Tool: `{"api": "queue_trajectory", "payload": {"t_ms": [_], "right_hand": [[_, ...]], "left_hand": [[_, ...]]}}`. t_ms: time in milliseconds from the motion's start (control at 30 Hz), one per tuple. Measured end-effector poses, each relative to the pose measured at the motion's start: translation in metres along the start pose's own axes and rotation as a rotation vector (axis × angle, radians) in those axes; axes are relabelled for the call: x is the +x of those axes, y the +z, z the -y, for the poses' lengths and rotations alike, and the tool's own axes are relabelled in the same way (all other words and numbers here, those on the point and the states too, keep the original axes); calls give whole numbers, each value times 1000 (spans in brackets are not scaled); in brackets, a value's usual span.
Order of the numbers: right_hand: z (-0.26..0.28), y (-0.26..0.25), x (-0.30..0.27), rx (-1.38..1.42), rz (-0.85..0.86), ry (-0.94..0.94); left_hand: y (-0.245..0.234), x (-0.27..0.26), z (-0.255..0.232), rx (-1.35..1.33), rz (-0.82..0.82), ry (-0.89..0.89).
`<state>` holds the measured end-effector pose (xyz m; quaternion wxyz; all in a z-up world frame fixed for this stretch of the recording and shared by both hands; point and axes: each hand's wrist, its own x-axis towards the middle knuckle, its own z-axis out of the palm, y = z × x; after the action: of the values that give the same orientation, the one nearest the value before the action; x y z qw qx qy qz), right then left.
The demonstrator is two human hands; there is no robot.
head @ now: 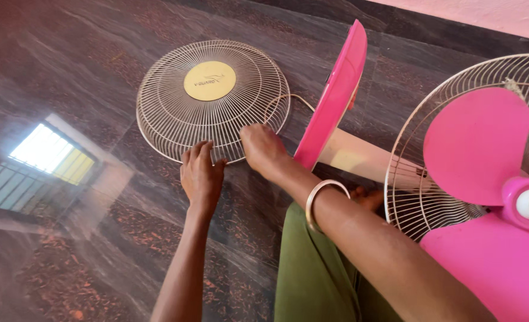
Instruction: The person assembles a pink electric fan by hand. They first tighten the central hub cap onto the fan blades, then attach the front wire cage, and finally secure the outer pink ring around the cage.
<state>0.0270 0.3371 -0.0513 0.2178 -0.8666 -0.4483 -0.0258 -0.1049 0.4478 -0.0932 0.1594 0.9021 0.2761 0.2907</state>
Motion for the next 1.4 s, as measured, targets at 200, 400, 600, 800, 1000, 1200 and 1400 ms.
{"api": "queue_trajectory", "payload": {"t_ms": [200, 400, 600, 800, 1000, 1200, 1400], "right_hand": [[-4, 12, -5, 32, -25, -31], [-12, 20, 3, 64, 103, -1], [-19, 19, 1, 77, 111, -21], [-16, 20, 2, 60, 176, 38], [-18, 24, 0, 55, 111, 0], [-24, 29, -1, 44, 118, 6], [-24, 29, -5, 104, 54, -26]], "left_hand": [[19, -4, 5, 220, -20, 191], [32, -8, 8, 284, 20, 137], [32, -1, 19, 471, 131, 231], [27, 3, 21, 437, 23, 340], [23, 9, 12, 450, 38, 305], [21, 21, 11, 432, 187, 260], [20, 27, 21, 296, 208, 305]]}}
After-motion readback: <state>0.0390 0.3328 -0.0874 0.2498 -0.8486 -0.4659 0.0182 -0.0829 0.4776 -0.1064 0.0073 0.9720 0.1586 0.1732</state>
